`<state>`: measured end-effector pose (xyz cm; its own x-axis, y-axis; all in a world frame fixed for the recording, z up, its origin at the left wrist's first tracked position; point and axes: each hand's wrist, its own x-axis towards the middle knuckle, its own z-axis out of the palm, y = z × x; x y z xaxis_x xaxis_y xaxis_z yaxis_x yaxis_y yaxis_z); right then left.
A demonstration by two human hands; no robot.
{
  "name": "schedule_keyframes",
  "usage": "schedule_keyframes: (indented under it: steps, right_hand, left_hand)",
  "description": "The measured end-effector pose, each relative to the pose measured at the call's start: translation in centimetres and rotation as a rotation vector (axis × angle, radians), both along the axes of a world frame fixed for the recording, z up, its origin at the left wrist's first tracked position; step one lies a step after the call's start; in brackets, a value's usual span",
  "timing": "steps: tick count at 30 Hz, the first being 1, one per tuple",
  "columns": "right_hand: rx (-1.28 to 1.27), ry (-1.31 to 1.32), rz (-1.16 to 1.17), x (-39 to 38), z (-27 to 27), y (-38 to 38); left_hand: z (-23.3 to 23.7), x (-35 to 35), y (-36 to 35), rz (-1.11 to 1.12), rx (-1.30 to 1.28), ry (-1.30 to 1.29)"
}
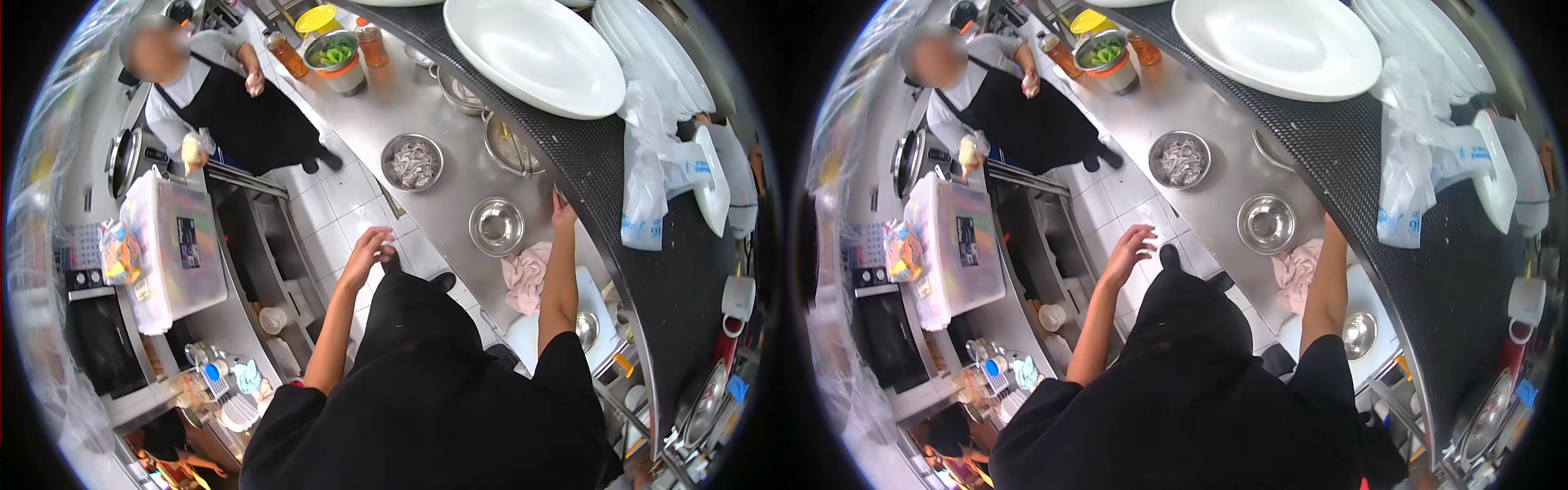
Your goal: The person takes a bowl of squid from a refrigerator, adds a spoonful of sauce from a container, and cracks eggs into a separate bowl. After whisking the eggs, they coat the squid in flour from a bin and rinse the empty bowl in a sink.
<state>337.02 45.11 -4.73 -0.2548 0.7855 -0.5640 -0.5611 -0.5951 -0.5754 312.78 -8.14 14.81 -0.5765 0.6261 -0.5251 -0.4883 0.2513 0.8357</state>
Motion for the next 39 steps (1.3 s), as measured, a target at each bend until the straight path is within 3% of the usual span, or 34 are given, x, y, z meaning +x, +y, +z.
schedule_keyframes:
  steps: [4,5,8,10,11,16,20,23,26,29,32,34,36,37,39]
  right_hand:
    - [0.167,-0.251,0.176,5.4,0.8,-3.2]
    - [0.255,-0.393,0.197,6.5,2.2,-5.8]
    - [0.821,-1.244,0.419,11.0,2.7,-11.6]
    - [0.727,-1.324,0.285,11.3,8.9,-20.2]
    - [0.728,-1.326,0.303,12.3,10.2,-23.2]
    - [0.451,-1.169,0.279,15.5,11.1,-35.8]
    - [0.532,-1.123,0.295,11.8,11.5,-40.8]
    - [0.608,-1.04,0.378,4.5,14.1,-40.8]
    - [0.727,-1.019,0.481,-3.3,18.1,-39.6]
    - [0.826,-0.969,0.565,-9.7,21.9,-37.3]
    - [0.817,-0.917,0.717,-13.3,22.6,-35.6]
    - [0.745,-0.791,0.758,-15.4,22.8,-34.2]
    - [0.719,-0.709,0.827,-17.7,22.6,-32.6]
    - [0.725,-0.695,0.856,-18.9,22.5,-31.9]
    - [0.868,-0.779,0.974,-20.9,22.0,-30.1]
  left_hand:
    - [-6.2,-5.4,5.3,0.072,-0.065,-0.047]
    - [-7.5,-6.7,6.7,0.097,-0.067,-0.065]
    - [-10.2,-9.6,10.4,0.081,-0.061,-0.047]
    - [-14.8,-12.2,11.7,0.057,-0.001,-0.122]
    - [-15.5,-13.2,11.9,-0.057,0.068,-0.072]
    - [-15.0,-13.7,11.7,0.016,0.187,-0.103]
    - [-11.7,-13.9,8.7,-0.027,0.145,-0.165]
    - [-10.8,-14.8,6.6,-0.094,0.252,-0.33]
    - [-9.4,-18.1,6.6,-0.275,0.162,-0.347]
    - [-3.2,-22.8,8.3,-0.508,0.076,-0.312]
    - [-1.2,-27.5,10.7,-0.555,-0.004,-0.107]
    - [2.4,-30.6,12.4,-0.681,0.107,-0.044]
    - [2.8,-34.7,13.6,-0.694,-0.029,0.01]
    - [3.9,-36.7,14.1,-0.76,0.15,-0.008]
    - [6.3,-39.8,13.8,-0.602,0.15,0.143]
